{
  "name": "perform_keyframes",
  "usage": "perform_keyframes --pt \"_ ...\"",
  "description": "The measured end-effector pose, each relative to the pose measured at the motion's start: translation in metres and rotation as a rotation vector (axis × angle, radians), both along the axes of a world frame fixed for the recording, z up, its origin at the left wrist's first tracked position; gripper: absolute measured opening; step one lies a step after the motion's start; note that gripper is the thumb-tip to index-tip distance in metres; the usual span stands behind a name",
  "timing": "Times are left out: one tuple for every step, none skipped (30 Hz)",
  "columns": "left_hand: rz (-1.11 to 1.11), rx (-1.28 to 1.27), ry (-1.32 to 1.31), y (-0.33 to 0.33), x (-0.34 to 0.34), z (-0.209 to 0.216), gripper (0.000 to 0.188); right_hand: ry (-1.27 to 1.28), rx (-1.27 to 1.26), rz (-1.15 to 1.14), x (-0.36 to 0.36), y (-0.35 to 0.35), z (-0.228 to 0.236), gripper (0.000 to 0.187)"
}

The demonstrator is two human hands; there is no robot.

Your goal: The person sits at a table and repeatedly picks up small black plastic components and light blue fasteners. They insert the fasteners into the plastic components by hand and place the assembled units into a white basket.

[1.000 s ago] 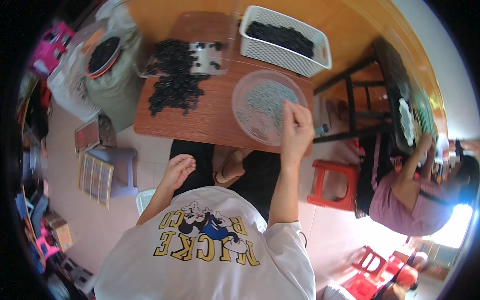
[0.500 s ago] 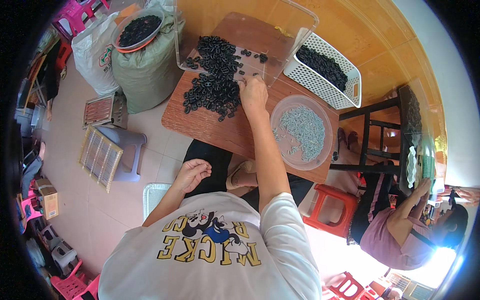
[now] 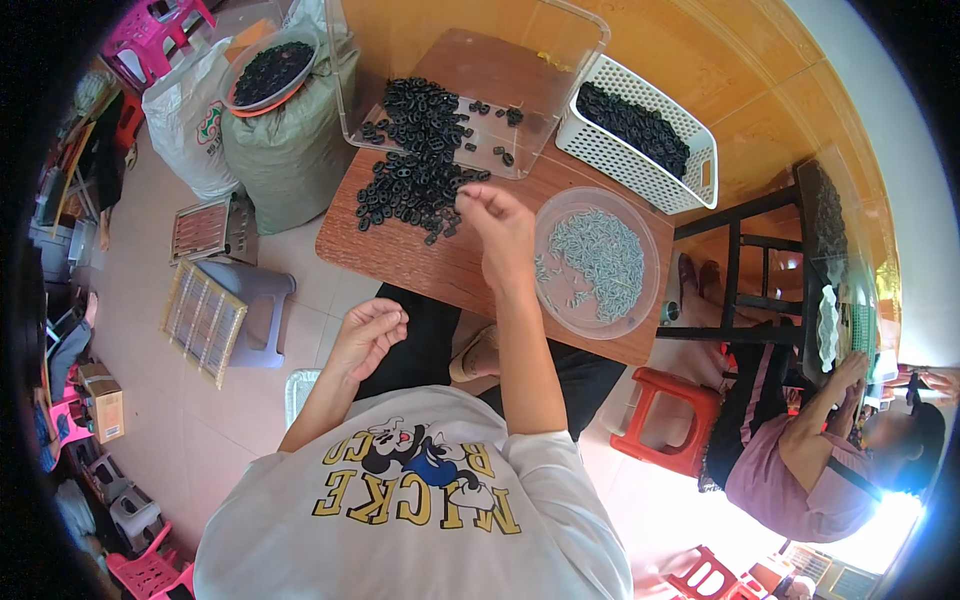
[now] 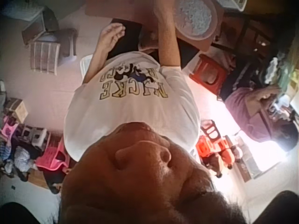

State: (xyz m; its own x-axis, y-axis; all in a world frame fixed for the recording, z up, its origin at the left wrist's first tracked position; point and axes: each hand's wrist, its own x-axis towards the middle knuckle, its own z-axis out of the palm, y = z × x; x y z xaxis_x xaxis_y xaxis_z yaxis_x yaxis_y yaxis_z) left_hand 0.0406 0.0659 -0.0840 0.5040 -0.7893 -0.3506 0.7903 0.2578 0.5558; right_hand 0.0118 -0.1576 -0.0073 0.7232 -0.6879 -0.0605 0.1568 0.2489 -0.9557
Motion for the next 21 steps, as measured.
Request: perform_keyframes --pt "-0.003 -0.020 -0.016 -0.006 0.002 0.010 0.009 -0.045 0.123 0.033 -0.013 0.006 0.003 0.010" --pt "-0.002 -0.035 -0.031 -0.011 0.003 0.019 0.009 -0.088 0.249 0.070 -0.025 0.011 0.006 0.009" --pt "0.000 -0.036 -0.037 -0.016 0.004 0.028 0.009 -0.113 0.295 0.076 -0.035 0.016 0.010 0.009" --pt "-0.012 -0.067 -0.046 -0.022 0.004 0.036 0.009 -0.141 0.339 0.079 -0.044 0.021 0.016 0.009" --pt "-0.024 -0.099 -0.053 -0.029 0.004 0.044 0.009 -0.167 0.381 0.082 -0.053 0.024 0.018 0.010" --pt "-0.037 -0.131 -0.061 -0.035 0.004 0.052 0.010 -0.196 0.415 0.108 -0.063 0.025 0.018 0.010" --pt "-0.044 -0.149 -0.062 -0.042 0.003 0.058 0.009 -0.228 0.447 0.134 -0.074 0.024 0.018 0.010" --pt "-0.053 -0.152 -0.069 -0.047 0.000 0.063 0.010 -0.260 0.478 0.160 -0.083 0.023 0.018 0.010" --pt "-0.061 -0.157 -0.076 -0.052 -0.002 0.068 0.010 -0.260 0.470 0.140 -0.091 0.023 0.018 0.010" --pt "-0.069 -0.161 -0.084 -0.057 -0.005 0.071 0.010 -0.261 0.463 0.121 -0.099 0.022 0.018 0.010" --pt "-0.077 -0.155 -0.080 -0.062 -0.008 0.073 0.010 -0.262 0.456 0.103 -0.105 0.022 0.019 0.010" --pt "-0.083 -0.148 -0.075 -0.065 -0.011 0.075 0.011 -0.262 0.452 0.079 -0.112 0.022 0.022 0.010" --pt "-0.089 -0.139 -0.069 -0.069 -0.014 0.076 0.011 -0.259 0.451 0.056 -0.118 0.022 0.026 0.011" --pt "-0.093 -0.117 -0.076 -0.072 -0.018 0.080 0.011 -0.257 0.451 0.033 -0.123 0.022 0.027 0.011" --pt "-0.097 -0.095 -0.083 -0.077 -0.021 0.087 0.011 -0.264 0.418 0.020 -0.127 0.021 0.027 0.012" --pt "-0.101 -0.071 -0.090 -0.080 -0.025 0.092 0.010 -0.271 0.388 0.007 -0.130 0.021 0.025 0.014" --pt "-0.108 -0.075 -0.089 -0.083 -0.028 0.094 0.011 -0.278 0.358 -0.006 -0.133 0.021 0.023 0.015" --pt "-0.114 -0.079 -0.088 -0.085 -0.031 0.096 0.012 -0.272 0.342 -0.032 -0.134 0.022 0.025 0.017" --pt "-0.121 -0.081 -0.086 -0.086 -0.033 0.096 0.013 -0.266 0.328 -0.058 -0.135 0.024 0.028 0.018" --pt "-0.120 -0.076 -0.068 -0.088 -0.034 0.096 0.012 -0.259 0.314 -0.083 -0.136 0.026 0.029 0.019" --pt "-0.119 -0.071 -0.049 -0.090 -0.035 0.096 0.012 -0.243 0.311 -0.062 -0.138 0.026 0.026 0.019"
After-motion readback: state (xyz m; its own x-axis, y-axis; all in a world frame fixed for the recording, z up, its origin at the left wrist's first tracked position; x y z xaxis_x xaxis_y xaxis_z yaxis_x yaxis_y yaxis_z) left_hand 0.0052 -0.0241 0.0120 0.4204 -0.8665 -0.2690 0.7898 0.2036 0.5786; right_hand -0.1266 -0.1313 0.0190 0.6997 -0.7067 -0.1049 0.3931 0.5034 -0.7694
